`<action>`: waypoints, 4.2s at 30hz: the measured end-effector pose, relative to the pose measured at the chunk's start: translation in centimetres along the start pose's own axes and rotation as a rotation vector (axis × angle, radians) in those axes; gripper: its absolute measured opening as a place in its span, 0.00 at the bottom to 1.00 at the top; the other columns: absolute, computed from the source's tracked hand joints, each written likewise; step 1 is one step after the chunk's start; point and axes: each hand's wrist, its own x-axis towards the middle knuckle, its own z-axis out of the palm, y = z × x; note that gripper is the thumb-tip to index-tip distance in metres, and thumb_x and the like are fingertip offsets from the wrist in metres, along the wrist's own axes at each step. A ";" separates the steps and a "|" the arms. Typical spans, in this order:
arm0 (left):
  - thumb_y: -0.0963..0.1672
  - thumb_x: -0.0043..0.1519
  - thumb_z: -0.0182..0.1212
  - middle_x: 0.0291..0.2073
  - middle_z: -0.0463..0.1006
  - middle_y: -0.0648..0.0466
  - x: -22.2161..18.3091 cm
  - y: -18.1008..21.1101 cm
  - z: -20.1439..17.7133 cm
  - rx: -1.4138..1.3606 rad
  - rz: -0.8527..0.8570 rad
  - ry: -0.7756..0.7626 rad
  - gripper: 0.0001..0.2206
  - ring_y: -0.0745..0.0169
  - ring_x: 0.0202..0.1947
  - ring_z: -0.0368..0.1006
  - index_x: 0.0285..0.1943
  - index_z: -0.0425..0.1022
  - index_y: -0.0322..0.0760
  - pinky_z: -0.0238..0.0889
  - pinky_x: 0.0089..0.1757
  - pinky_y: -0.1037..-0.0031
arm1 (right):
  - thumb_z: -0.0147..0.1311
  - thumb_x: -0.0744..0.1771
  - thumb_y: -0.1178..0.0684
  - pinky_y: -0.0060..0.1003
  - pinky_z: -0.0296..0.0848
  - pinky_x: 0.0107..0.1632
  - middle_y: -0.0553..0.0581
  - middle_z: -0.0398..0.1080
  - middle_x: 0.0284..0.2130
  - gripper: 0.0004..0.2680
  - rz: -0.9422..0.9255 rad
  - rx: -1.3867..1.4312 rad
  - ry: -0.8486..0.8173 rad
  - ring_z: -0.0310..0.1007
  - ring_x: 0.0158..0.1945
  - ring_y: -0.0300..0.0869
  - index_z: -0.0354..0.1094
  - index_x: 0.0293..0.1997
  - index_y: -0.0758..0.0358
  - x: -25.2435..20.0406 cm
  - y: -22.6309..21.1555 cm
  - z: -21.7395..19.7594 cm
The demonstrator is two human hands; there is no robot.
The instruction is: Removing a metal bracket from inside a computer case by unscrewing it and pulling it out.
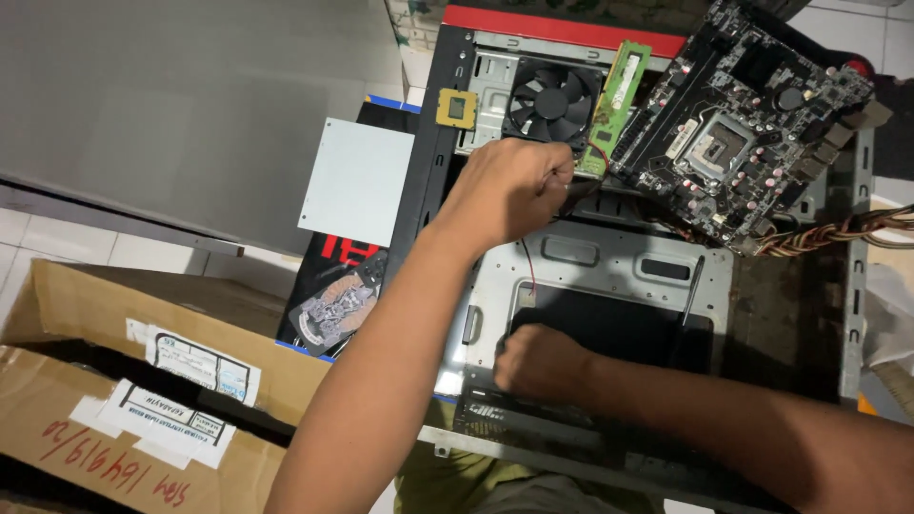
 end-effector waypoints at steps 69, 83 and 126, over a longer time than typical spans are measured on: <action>0.37 0.61 0.67 0.22 0.76 0.56 0.1 -1.7 -2.7 -0.793 -0.072 -0.067 0.06 0.73 0.24 0.69 0.31 0.78 0.35 0.69 0.25 0.81 | 0.50 0.64 0.60 0.48 0.71 0.56 0.54 0.72 0.49 0.12 0.096 -0.124 0.082 0.71 0.52 0.55 0.70 0.53 0.57 -0.5 12.4 -0.6; 0.37 0.56 0.67 0.18 0.77 0.50 0.9 -3.0 -1.0 -0.817 0.002 0.019 0.01 0.72 0.16 0.72 0.33 0.80 0.31 0.59 0.19 0.84 | 0.43 0.71 0.48 0.48 0.68 0.37 0.55 0.68 0.33 0.07 0.418 -0.111 -0.049 0.71 0.36 0.53 0.68 0.44 0.55 3.4 9.9 -2.9; 0.37 0.55 0.69 0.21 0.78 0.53 -0.1 -1.1 -2.6 -0.710 -0.065 -0.048 0.04 0.73 0.18 0.72 0.37 0.81 0.31 0.61 0.27 0.83 | 0.35 0.71 0.42 0.42 0.59 0.52 0.40 0.59 0.38 0.06 0.046 -0.300 0.023 0.60 0.45 0.39 0.55 0.39 0.44 2.0 0.8 6.3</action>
